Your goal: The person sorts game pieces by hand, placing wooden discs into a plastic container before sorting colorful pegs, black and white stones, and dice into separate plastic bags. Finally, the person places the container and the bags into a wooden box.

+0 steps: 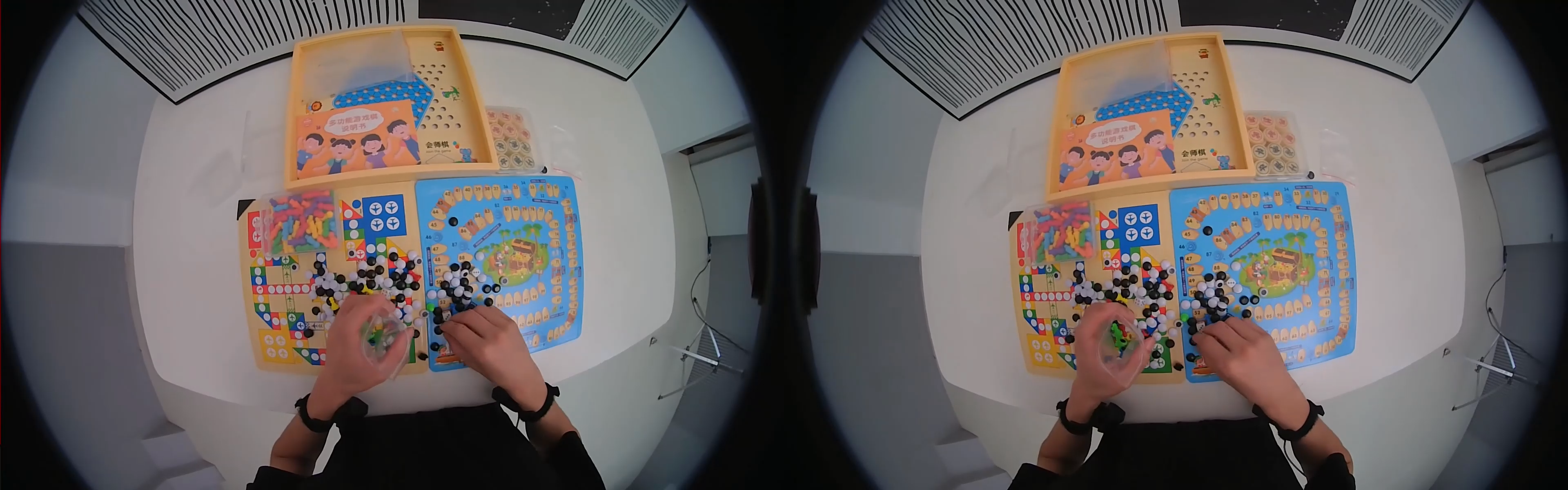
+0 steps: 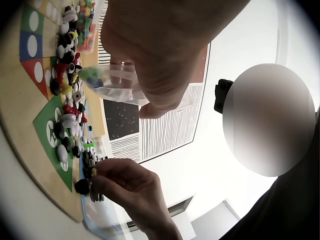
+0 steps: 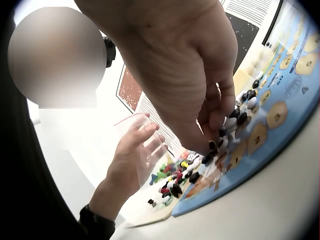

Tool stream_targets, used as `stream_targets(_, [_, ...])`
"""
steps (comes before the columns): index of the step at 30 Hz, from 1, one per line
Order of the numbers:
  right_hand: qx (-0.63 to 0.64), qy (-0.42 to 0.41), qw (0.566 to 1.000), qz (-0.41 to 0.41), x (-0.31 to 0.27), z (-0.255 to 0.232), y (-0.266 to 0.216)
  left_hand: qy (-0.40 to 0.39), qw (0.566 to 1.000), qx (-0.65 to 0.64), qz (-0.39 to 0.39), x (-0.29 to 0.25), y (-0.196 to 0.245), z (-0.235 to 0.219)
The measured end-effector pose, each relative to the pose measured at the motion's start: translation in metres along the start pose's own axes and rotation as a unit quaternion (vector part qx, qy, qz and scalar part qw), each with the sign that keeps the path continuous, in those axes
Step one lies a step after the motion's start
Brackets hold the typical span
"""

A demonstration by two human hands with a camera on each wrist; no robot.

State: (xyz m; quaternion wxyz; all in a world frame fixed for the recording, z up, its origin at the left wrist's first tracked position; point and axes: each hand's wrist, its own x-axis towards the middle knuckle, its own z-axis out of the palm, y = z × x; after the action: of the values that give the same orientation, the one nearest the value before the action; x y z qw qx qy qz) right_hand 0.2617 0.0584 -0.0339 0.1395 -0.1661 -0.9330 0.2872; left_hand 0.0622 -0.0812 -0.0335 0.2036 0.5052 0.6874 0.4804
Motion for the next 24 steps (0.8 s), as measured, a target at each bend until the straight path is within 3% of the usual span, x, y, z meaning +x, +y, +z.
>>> stream_targets(2, [0.016,0.010,1.000,0.006,0.004,-0.011,-0.004,-0.004,1.000,0.010,0.005,-0.001,-0.002,0.004])
stream_targets(4, [0.143,0.086,0.982,0.084,0.009,-0.028,-0.014,-0.006,1.000,0.021,0.007,-0.001,-0.002,0.009])
stream_targets(8, [0.229,0.139,0.962,0.046,0.024,-0.042,-0.029,-0.029,0.999,0.013,0.037,-0.003,-0.001,0.020])
stream_targets(11, [0.190,0.113,0.975,0.006,0.035,-0.040,-0.023,-0.027,0.999,0.008,0.043,-0.001,0.001,0.018])
stream_targets(13, [0.068,0.113,0.991,0.039,0.031,-0.036,-0.004,-0.026,0.999,0.025,0.026,-0.002,0.001,0.012])
stream_targets(17, [-0.013,-0.011,1.000,0.004,0.013,-0.016,0.017,0.012,0.999,0.039,0.036,-0.008,-0.006,0.003])
stream_targets(24, [-0.042,-0.005,0.999,-0.034,0.011,0.001,0.018,0.006,0.998,0.037,0.044,-0.009,-0.007,-0.002])
